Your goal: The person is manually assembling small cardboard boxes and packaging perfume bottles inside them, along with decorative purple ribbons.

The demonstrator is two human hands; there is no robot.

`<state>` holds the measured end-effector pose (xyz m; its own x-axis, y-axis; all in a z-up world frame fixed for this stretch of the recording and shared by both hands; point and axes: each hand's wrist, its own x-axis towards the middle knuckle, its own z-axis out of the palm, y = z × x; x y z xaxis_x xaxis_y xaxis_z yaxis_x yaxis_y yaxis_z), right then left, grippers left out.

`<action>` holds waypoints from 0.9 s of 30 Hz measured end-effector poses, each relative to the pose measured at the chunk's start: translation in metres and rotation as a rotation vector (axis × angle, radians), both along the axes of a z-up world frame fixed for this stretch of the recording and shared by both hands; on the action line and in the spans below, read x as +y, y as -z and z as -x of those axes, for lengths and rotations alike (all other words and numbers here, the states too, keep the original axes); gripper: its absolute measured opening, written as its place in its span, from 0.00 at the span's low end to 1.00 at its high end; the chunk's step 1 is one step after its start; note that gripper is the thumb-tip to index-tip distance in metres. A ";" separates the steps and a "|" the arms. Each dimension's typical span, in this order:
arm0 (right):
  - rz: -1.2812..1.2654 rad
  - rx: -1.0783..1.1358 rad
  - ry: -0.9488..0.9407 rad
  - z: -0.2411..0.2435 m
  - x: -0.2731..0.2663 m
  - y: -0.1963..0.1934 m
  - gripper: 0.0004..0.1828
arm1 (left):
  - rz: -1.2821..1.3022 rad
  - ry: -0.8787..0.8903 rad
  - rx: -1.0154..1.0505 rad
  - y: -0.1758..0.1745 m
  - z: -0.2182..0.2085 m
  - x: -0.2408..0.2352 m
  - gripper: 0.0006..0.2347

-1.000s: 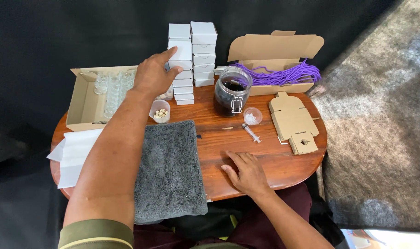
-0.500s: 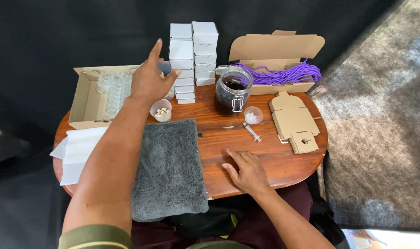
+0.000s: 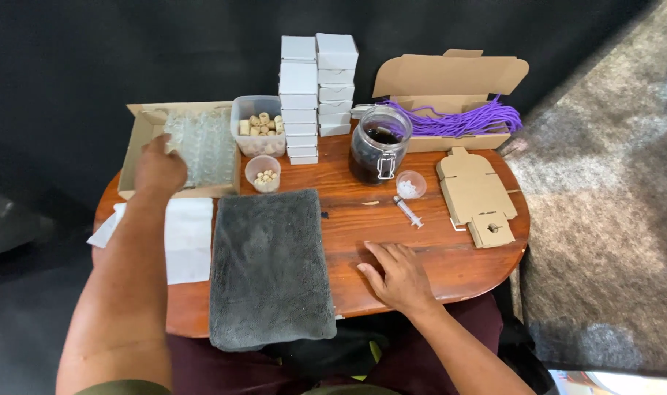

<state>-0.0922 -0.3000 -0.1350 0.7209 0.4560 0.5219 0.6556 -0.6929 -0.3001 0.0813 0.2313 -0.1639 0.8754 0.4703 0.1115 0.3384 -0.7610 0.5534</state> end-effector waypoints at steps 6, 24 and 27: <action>0.001 0.039 0.009 0.000 0.003 -0.007 0.22 | 0.109 -0.025 0.134 -0.021 -0.015 -0.011 0.25; 0.051 0.099 0.017 -0.002 0.007 -0.013 0.25 | 0.020 -0.092 0.178 -0.085 -0.009 -0.050 0.21; 0.061 0.097 0.026 -0.002 0.006 -0.010 0.25 | -0.115 -0.088 0.224 -0.060 -0.027 -0.027 0.19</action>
<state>-0.0897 -0.2937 -0.1249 0.7790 0.4651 0.4206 0.6067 -0.7286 -0.3179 0.1083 0.2047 -0.1040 0.8406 0.5412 -0.0234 0.5103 -0.7766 0.3693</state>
